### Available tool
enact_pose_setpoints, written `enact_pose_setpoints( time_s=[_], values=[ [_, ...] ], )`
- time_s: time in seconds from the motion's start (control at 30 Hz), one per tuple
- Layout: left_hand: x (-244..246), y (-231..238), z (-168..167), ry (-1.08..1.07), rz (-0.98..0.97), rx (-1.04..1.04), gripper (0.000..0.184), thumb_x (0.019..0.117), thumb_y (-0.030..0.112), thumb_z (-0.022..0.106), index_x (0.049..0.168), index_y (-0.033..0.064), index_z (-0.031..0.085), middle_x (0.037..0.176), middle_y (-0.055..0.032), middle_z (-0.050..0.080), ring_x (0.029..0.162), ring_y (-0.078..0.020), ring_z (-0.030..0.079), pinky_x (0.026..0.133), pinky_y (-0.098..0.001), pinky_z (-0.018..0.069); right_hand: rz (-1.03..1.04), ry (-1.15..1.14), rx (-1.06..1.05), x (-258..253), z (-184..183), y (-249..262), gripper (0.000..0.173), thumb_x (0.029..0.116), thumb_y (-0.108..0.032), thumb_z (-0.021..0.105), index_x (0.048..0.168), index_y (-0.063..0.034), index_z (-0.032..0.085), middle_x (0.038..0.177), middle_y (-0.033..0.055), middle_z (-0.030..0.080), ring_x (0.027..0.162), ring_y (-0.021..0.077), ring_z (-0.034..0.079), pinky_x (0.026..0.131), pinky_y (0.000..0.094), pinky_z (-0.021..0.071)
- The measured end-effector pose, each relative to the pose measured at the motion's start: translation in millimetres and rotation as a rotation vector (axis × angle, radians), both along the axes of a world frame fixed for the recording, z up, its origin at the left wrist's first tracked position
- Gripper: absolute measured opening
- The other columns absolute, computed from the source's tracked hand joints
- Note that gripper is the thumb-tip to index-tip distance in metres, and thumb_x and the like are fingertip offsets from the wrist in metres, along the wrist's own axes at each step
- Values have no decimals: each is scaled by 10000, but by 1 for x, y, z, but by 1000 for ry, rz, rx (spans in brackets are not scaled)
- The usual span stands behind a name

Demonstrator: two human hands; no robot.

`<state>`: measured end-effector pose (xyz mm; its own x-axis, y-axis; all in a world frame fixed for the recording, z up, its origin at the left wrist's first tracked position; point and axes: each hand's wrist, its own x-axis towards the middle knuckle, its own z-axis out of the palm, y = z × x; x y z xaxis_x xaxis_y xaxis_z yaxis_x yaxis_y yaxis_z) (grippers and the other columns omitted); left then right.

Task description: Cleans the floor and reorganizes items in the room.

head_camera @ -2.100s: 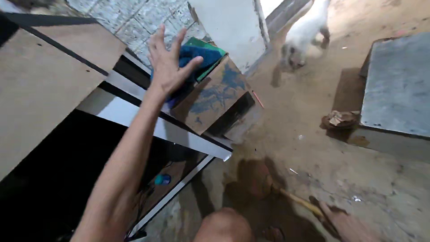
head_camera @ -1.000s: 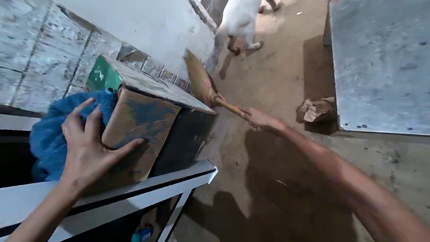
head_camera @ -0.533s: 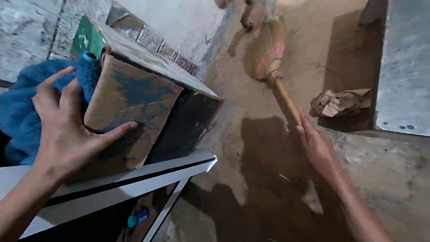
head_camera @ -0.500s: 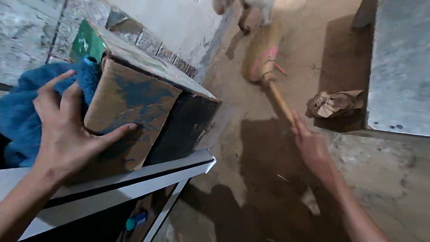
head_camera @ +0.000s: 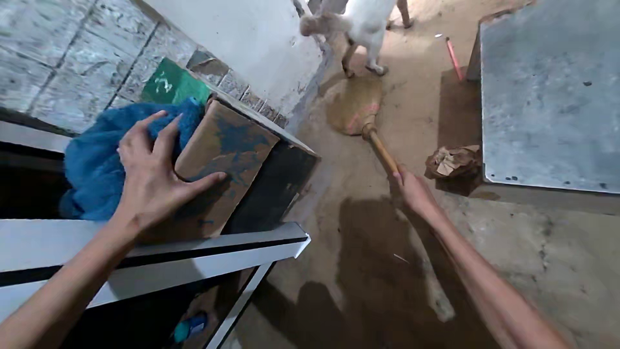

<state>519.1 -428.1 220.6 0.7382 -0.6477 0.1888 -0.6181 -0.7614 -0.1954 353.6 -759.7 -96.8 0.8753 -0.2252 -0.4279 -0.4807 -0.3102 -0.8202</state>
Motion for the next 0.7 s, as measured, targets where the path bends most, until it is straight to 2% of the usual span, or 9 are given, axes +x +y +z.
enact_pose_setpoints(
  time_s=[0.07, 0.17, 0.23, 0.33, 0.37, 0.47, 0.57, 0.63, 0.7],
  values=[
    [2, 2, 0, -12, -20, 7, 1113, 686, 684, 756, 1546, 86, 383, 1634, -248, 228, 1443, -555, 248, 1124, -724, 226, 131, -23, -57, -9, 17, 23, 527, 1135, -288, 334, 1627, -117, 257, 1263, 296, 635, 1152, 457, 638, 1002, 594, 483],
    [6, 4, -4, -31, -29, 8, 1130, 658, 726, 733, 1532, 86, 412, 1622, -241, 260, 1441, -538, 265, 1131, -713, 229, 347, -31, -98, 42, 26, 43, 493, 1131, -301, 352, 1596, -137, 354, 1310, 264, 631, 1215, 438, 616, 1031, 588, 469],
    [5, 1, -3, -23, -4, 1, 1152, 637, 736, 742, 1531, 87, 417, 1623, -235, 265, 1451, -525, 260, 1135, -710, 221, 365, -61, -105, 98, 8, 35, 401, 1116, -277, 413, 1442, -84, 542, 1236, 254, 657, 1135, 430, 650, 962, 600, 510],
    [0, -4, 1, -13, 8, -19, 1128, 637, 685, 779, 1524, 78, 434, 1623, -240, 267, 1457, -524, 253, 1136, -708, 223, 291, 5, 31, 162, -17, -8, 432, 1132, -293, 367, 1440, -45, 539, 1202, 257, 635, 999, 382, 648, 863, 543, 520],
    [0, -4, 1, -12, 8, -18, 1114, 641, 659, 792, 1521, 75, 436, 1616, -248, 268, 1448, -527, 260, 1127, -711, 233, 224, -8, 47, 170, -25, -20, 435, 1130, -295, 369, 1457, -54, 528, 1245, 269, 630, 1044, 405, 655, 898, 568, 524],
    [-1, -1, -1, -16, -3, -6, 1084, 670, 610, 819, 1530, 86, 419, 1615, -260, 254, 1429, -546, 276, 1113, -714, 255, -17, -48, 48, 148, -30, -27, 483, 1134, -273, 350, 1597, -134, 348, 1385, 319, 563, 1241, 512, 574, 1022, 675, 436],
    [-1, -3, 0, -10, -12, -13, 1066, 675, 601, 830, 1522, 96, 427, 1617, -251, 258, 1431, -544, 278, 1121, -700, 258, -136, -136, -50, 83, -5, 14, 509, 1128, -224, 370, 1628, -230, 273, 1158, 317, 649, 989, 505, 660, 822, 669, 521],
    [-2, -6, 2, 11, -20, -1, 1062, 692, 608, 801, 1524, 70, 420, 1609, -285, 253, 1427, -565, 267, 1120, -710, 230, 25, -124, -79, 30, 2, 35, 556, 1115, -205, 419, 1639, -295, 254, 1084, 290, 665, 927, 458, 667, 811, 617, 535],
    [-3, -7, 1, 17, -33, -2, 1057, 697, 632, 780, 1523, 78, 423, 1596, -319, 261, 1422, -582, 268, 1123, -720, 207, 217, -65, -111, -26, -6, 37, 575, 1120, -231, 407, 1651, -305, 201, 1159, 287, 673, 1034, 470, 666, 917, 630, 511]
  ],
)
